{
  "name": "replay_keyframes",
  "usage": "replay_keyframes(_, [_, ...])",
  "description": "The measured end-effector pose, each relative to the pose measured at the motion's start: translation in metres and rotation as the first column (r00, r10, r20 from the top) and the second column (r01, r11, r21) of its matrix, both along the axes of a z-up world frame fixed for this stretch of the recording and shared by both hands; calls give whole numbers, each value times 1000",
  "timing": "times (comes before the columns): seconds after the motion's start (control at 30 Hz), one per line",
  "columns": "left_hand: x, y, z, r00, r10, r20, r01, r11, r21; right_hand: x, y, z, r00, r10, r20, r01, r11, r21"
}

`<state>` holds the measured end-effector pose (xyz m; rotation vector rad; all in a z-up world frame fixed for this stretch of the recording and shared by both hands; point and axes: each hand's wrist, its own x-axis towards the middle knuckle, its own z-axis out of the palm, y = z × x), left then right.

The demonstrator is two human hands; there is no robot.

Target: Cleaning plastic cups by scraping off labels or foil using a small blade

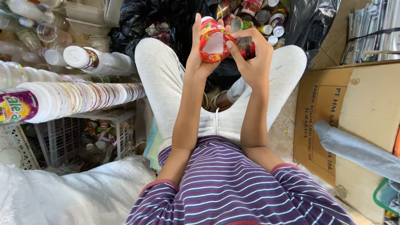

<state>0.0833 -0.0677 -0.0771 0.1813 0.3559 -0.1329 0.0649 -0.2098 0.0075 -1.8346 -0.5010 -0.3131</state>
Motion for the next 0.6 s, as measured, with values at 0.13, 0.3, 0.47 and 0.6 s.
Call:
replay_keyframes(0.13, [1, -1, -9, 999, 2, 38, -1, 999, -32, 0, 2, 1, 999, 16, -28, -16, 1000, 14])
replay_keyframes(0.3, [-2, -3, -9, 992, 70, 109, -73, 997, 26, 7, 5, -10, 1000, 10, 1, -10, 999, -39])
replay_keyframes(0.47, [-8, -2, -6, 987, 158, 2, -154, 957, 247, 5, 14, -23, 999, -36, 30, 40, 987, -154])
replay_keyframes(0.6, [-5, 4, -15, 969, 234, 81, -231, 972, -50, 4, 21, -28, 997, -46, 54, 55, 985, -165])
